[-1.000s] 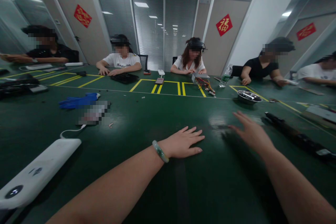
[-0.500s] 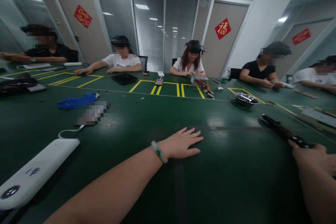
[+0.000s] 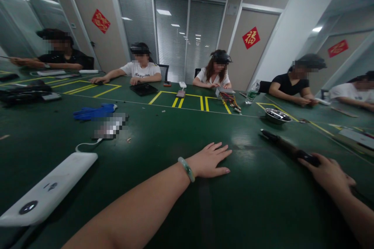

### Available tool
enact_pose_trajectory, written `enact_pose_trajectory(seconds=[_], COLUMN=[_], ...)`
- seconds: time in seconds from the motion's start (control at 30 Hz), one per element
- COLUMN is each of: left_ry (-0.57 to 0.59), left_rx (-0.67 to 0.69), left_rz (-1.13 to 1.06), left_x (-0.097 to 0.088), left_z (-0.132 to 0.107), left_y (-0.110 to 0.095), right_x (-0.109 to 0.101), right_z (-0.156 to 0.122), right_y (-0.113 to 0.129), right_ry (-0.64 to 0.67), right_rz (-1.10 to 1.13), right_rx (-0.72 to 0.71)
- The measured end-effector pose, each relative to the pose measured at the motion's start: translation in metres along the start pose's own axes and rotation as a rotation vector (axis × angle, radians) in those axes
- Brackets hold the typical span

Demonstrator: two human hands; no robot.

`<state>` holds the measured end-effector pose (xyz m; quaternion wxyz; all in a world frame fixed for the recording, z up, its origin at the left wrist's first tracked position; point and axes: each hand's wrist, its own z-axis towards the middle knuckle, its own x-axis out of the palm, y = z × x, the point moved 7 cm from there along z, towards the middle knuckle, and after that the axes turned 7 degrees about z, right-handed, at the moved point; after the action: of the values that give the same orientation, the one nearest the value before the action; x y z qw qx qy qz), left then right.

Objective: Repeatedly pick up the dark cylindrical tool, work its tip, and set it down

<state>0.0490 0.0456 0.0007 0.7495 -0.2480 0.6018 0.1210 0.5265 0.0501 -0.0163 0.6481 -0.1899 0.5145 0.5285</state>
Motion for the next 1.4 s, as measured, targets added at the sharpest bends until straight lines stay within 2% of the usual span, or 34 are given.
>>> enact_pose_trajectory(seconds=[0.1, 0.23, 0.3, 0.37, 0.43, 0.47, 0.53, 0.63, 0.73, 0.83, 0.9, 1.03, 1.13, 1.23, 1.3, 1.4], left_ry=[-0.063, -0.207, -0.27, -0.308, -0.316, -0.311, -0.297, -0.282, -0.275, -0.259, -0.243, -0.173, -0.042, 0.079, 0.112, 0.114], left_rx=[0.011, -0.009, -0.055, -0.121, -0.193, -0.225, -0.263, -0.26, -0.26, -0.276, -0.288, -0.315, -0.349, -0.365, -0.38, -0.399], left_rz=[0.06, 0.164, 0.201, 0.231, 0.259, 0.271, 0.286, 0.285, 0.263, 0.231, 0.225, 0.231, 0.215, 0.212, 0.226, 0.221], left_x=[-0.009, -0.027, -0.033, -0.035, -0.033, -0.031, -0.028, -0.025, -0.025, -0.027, -0.028, -0.037, -0.046, -0.055, -0.059, -0.058], left_z=[0.002, 0.0, -0.002, -0.004, -0.005, -0.006, -0.007, -0.006, -0.006, -0.006, -0.005, -0.007, -0.015, -0.026, -0.031, -0.03], left_y=[-0.007, -0.016, -0.014, -0.007, 0.004, 0.009, 0.017, 0.022, 0.023, 0.023, 0.021, 0.022, 0.03, 0.036, 0.038, 0.034], right_x=[0.02, 0.037, 0.045, 0.049, 0.047, 0.043, 0.03, 0.009, 0.004, 0.007, 0.007, 0.009, 0.012, 0.009, 0.002, -0.016], right_z=[-0.024, -0.074, -0.102, -0.126, -0.142, -0.146, -0.147, -0.133, -0.122, -0.121, -0.119, -0.107, -0.105, -0.115, -0.123, -0.129], right_y=[0.079, 0.216, 0.277, 0.323, 0.351, 0.356, 0.35, 0.308, 0.26, 0.239, 0.238, 0.246, 0.256, 0.272, 0.281, 0.287], right_ry=[0.188, 0.262, 0.317, 0.368, 0.396, 0.387, 0.315, 0.219, 0.377, 0.565, 0.584, 0.512, 0.505, 0.477, 0.419, 0.242], right_rz=[0.108, 0.236, 0.292, 0.333, 0.349, 0.343, 0.295, 0.145, 0.042, 0.037, 0.037, 0.109, 0.255, 0.349, 0.359, 0.37], right_rx=[-0.149, -0.438, -0.549, -0.642, -0.719, -0.746, -0.749, -0.618, -0.476, -0.462, -0.482, -0.456, -0.462, -0.561, -0.626, -0.693])
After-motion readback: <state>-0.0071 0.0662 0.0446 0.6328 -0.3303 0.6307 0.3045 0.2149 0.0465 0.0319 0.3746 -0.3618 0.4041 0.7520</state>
